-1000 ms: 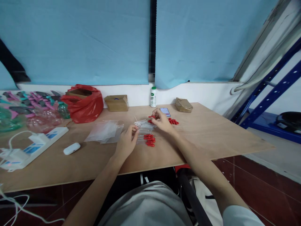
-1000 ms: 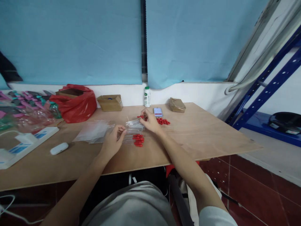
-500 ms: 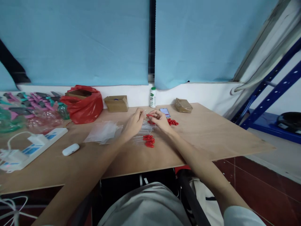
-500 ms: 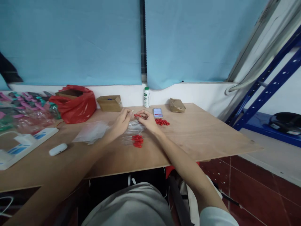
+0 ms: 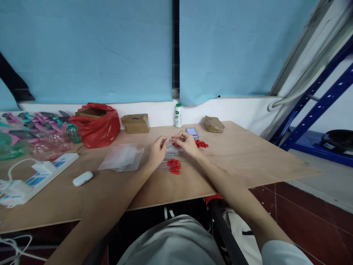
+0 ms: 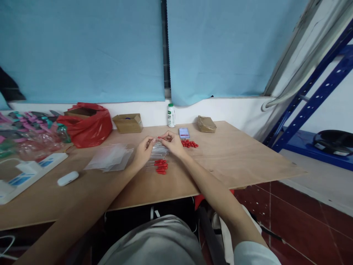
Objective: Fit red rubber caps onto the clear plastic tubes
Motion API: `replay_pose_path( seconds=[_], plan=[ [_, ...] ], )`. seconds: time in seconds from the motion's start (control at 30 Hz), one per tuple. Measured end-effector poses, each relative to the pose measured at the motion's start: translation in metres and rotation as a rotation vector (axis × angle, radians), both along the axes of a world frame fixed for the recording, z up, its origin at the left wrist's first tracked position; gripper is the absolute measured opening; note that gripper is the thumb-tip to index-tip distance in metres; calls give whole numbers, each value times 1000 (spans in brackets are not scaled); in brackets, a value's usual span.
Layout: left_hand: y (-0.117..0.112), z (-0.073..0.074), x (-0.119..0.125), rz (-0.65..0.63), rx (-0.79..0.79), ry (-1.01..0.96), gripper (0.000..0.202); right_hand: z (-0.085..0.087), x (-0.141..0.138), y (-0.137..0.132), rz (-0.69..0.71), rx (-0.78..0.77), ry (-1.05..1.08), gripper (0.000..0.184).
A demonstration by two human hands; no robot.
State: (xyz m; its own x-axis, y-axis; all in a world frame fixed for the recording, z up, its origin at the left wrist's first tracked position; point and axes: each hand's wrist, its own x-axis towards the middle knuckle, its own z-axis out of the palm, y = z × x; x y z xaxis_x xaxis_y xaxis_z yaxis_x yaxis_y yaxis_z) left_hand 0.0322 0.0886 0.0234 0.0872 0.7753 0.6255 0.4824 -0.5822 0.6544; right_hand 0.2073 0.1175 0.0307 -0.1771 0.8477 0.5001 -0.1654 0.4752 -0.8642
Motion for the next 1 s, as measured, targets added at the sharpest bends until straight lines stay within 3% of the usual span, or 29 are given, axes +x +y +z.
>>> replay_pose_path(
  seconds=[0.37, 1.0],
  plan=[
    [3, -5, -6, -10, -16, -39, 28, -2, 1, -1, 49, 1, -43, 37],
    [8, -12, -12, -71, -37, -103, 25, -11, 1, 2, -68, 135, -221, 30]
  ],
)
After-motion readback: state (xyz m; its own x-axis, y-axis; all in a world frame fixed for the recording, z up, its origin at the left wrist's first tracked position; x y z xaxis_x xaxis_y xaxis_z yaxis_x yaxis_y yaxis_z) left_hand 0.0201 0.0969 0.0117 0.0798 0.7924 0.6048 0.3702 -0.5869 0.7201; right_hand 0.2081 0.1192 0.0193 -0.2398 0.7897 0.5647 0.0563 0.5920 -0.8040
